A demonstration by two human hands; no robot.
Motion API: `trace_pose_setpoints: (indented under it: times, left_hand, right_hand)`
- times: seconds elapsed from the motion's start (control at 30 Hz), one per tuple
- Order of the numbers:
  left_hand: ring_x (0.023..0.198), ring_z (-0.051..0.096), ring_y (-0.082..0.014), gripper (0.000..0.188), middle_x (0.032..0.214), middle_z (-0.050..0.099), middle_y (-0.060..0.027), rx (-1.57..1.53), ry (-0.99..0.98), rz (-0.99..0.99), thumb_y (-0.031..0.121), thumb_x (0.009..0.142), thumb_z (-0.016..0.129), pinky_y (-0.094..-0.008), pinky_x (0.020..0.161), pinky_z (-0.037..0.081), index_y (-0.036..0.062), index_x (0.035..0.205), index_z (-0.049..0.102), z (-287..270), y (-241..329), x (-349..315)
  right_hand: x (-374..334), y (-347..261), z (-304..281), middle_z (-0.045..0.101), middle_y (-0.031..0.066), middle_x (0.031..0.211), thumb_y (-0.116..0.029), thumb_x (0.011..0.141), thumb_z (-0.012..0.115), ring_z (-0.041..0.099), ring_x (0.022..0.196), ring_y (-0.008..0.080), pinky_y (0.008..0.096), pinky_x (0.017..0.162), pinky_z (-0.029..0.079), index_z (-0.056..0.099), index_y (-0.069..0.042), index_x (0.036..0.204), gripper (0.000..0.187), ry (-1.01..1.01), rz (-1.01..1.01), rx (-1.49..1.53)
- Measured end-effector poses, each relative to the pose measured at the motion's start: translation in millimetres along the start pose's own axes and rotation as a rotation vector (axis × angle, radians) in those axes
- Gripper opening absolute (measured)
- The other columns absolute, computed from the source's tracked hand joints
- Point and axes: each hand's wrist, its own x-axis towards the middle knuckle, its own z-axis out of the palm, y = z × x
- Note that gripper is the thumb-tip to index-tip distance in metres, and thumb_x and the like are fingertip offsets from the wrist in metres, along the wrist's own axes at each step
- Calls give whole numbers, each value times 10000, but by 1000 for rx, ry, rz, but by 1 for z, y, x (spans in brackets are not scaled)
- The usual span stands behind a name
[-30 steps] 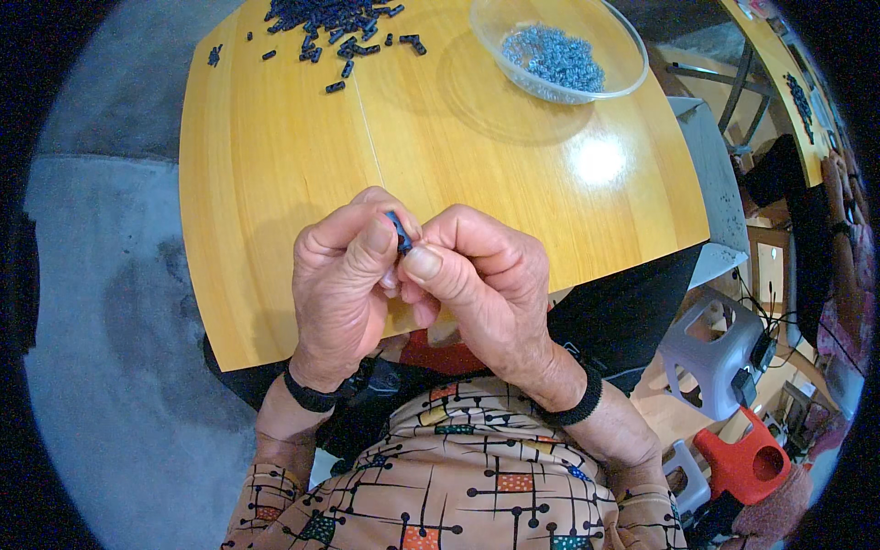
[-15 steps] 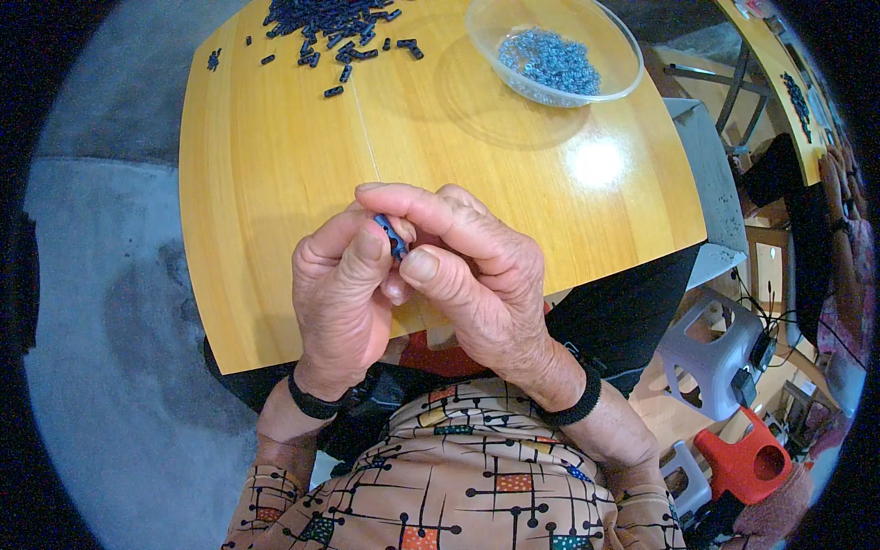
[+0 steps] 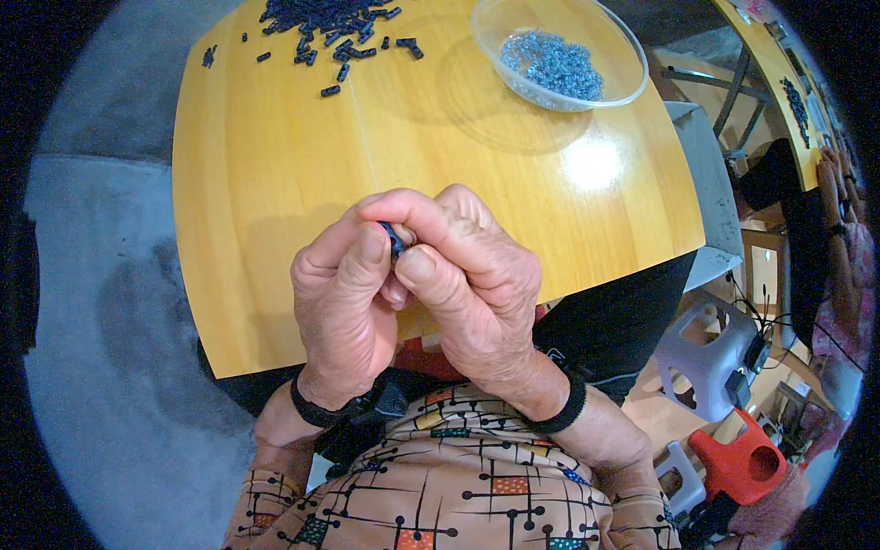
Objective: Assembling small blue cylindrical plastic components by inserting tiny light-blue parts into one end of each cylinder.
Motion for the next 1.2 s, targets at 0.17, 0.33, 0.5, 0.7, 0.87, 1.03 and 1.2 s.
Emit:
trace_pose_setpoints:
  times: [0.17, 0.33, 0.5, 0.7, 0.87, 1.03, 1.2]
  left_hand:
    - [557, 451, -45, 127, 671, 518, 5, -42, -15, 4, 111, 837, 607, -180, 495, 365, -3, 785, 627, -5, -4, 4]
    - [553, 432, -39, 144, 655, 519, 14, -14, 31, 1, 126, 849, 593, -178, 503, 360, 3, 780, 622, -4, -5, 8]
    - [565, 440, -46, 181, 663, 537, 11, -170, -12, -71, 178, 859, 583, -177, 517, 368, 5, 822, 622, -7, -1, 12]
    - [569, 476, -73, 190, 711, 576, -27, -181, -88, -42, 187, 835, 609, -190, 523, 391, -1, 823, 625, -13, 5, 12]
    - [606, 508, -84, 215, 765, 596, -49, -175, -129, -1, 203, 818, 628, -187, 533, 397, -10, 849, 632, -12, 3, 9]
    - [674, 530, -92, 276, 771, 585, -32, -111, -150, -37, 281, 791, 644, -206, 611, 428, 11, 842, 614, -11, 8, 7]
    - [720, 540, -101, 362, 770, 575, -12, -50, -142, -56, 375, 750, 673, -225, 667, 443, 29, 816, 594, -12, 5, 6]
  right_hand:
    - [3, 5, 2, 467, 14, 729, -169, 865, 554, 486, 607, 69, 186, 570, 377, 590, 33, 1047, 274, 27, -5, -19]
    - [8, 10, 4, 454, 9, 718, -138, 869, 542, 464, 589, 62, 183, 559, 371, 590, 31, 1045, 249, 47, 7, -42]
    - [11, 11, 6, 420, -1, 718, -144, 876, 536, 465, 605, 55, 171, 553, 372, 569, 26, 1086, 273, 29, 106, 76]
    - [18, 3, -3, 417, -5, 717, -253, 847, 575, 441, 651, 73, 185, 605, 359, 537, 13, 1153, 407, -148, 109, 21]
    - [18, -7, -8, 414, -29, 673, -287, 779, 631, 383, 647, 97, 201, 600, 328, 564, -10, 1140, 460, -207, 98, -114]
    - [17, -12, -5, 428, -29, 659, -286, 702, 686, 387, 635, 98, 201, 585, 329, 597, -16, 1089, 480, -182, 99, -116]
    - [23, -14, -11, 458, -31, 651, -261, 604, 745, 405, 625, 99, 204, 567, 335, 635, -19, 1015, 490, -227, -69, -287]
